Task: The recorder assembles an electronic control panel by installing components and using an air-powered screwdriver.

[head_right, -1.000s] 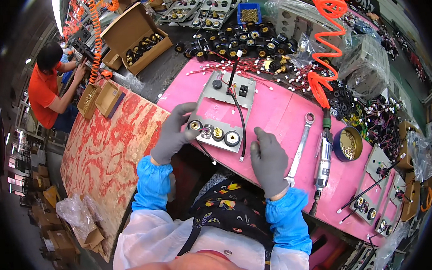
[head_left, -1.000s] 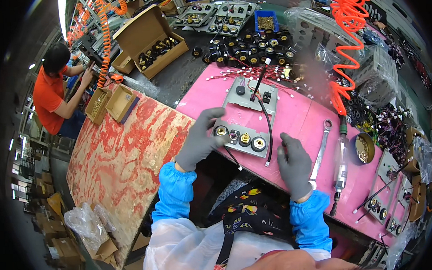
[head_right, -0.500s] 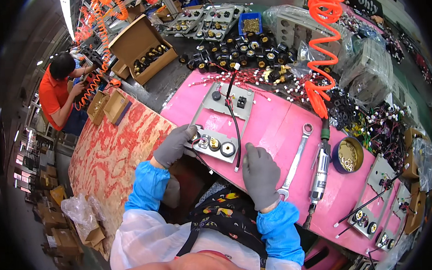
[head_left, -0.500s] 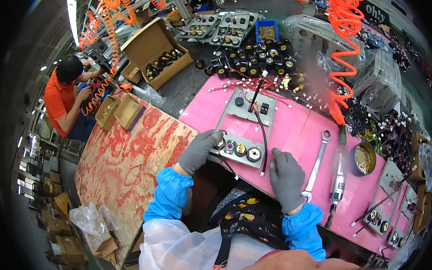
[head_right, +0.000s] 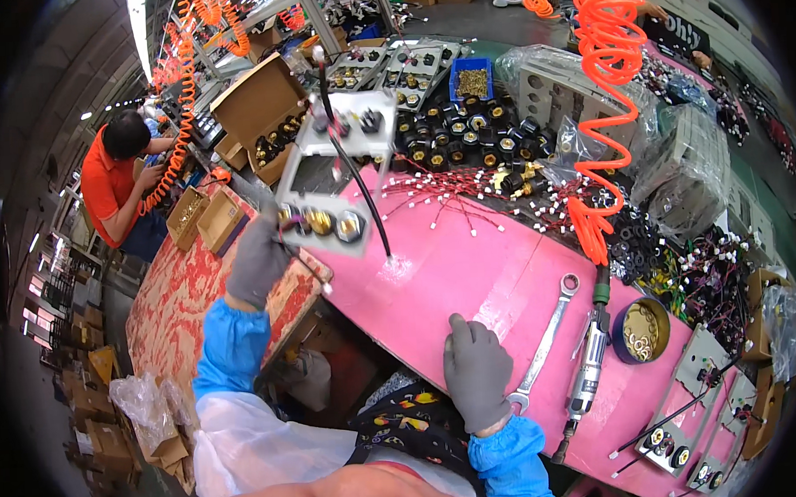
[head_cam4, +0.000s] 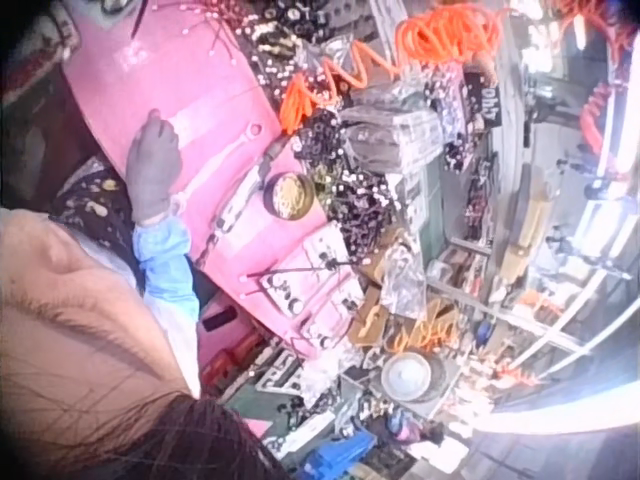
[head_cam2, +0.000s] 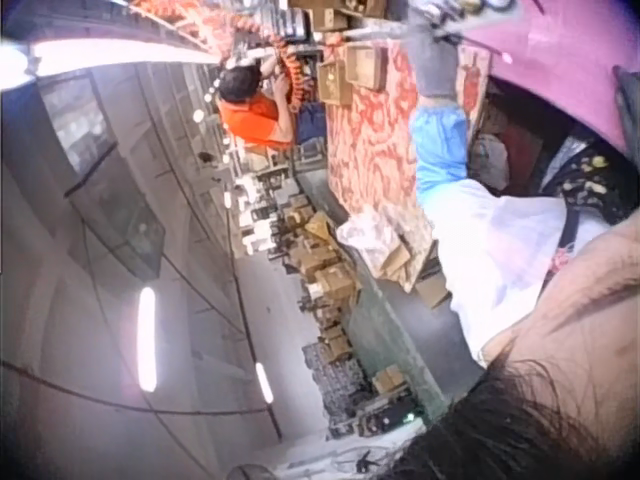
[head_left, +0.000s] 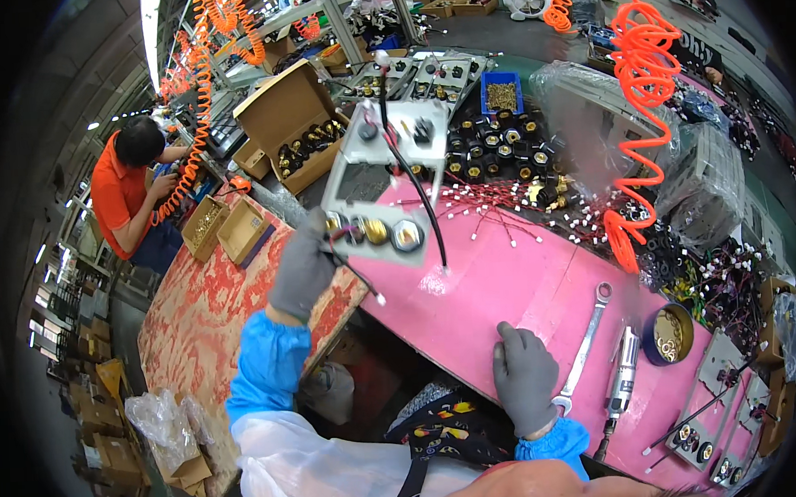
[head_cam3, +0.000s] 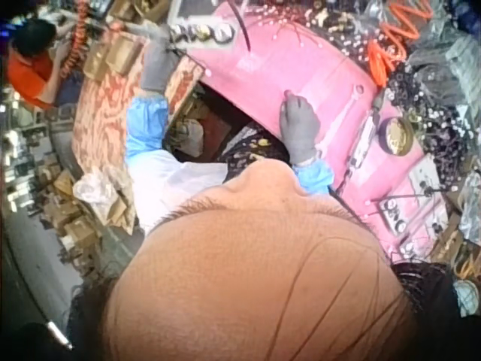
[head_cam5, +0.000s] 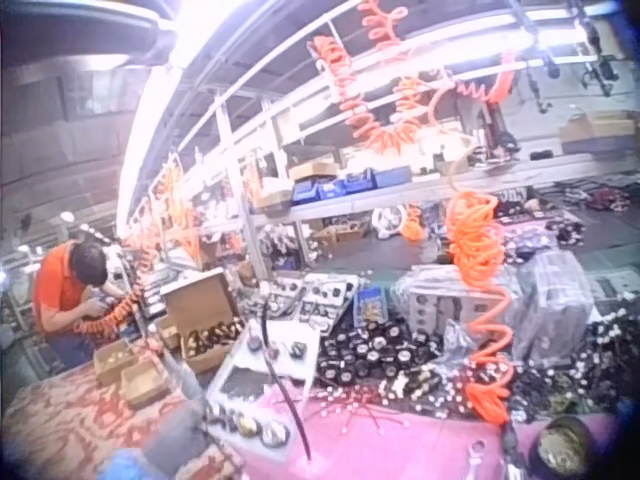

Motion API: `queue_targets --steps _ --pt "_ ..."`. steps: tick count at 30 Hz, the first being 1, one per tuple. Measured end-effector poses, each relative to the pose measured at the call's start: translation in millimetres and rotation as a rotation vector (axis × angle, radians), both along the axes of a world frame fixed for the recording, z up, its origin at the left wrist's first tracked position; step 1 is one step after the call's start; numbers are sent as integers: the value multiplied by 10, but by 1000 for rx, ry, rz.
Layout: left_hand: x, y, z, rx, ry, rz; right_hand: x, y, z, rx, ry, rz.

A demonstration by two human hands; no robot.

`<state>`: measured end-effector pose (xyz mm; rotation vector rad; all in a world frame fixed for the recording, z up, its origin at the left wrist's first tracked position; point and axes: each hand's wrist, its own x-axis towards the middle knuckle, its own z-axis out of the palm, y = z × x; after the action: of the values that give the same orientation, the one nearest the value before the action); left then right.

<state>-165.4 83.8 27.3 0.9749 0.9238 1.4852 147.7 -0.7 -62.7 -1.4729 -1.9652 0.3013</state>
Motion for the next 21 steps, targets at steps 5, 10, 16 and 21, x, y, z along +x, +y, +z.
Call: queue_targets --steps 5,10,16,21 --pt "-279 1170 183 161 11 3 -11 17 30 -41 -3 12" --pt "-542 2567 -173 196 569 259 8 62 7 -46 -7 34" --pt "-557 3615 -665 41 541 347 30 92 26 -160 -18 14" --pt "-368 3847 -894 -5 236 306 26 129 -2 -140 4 -3"
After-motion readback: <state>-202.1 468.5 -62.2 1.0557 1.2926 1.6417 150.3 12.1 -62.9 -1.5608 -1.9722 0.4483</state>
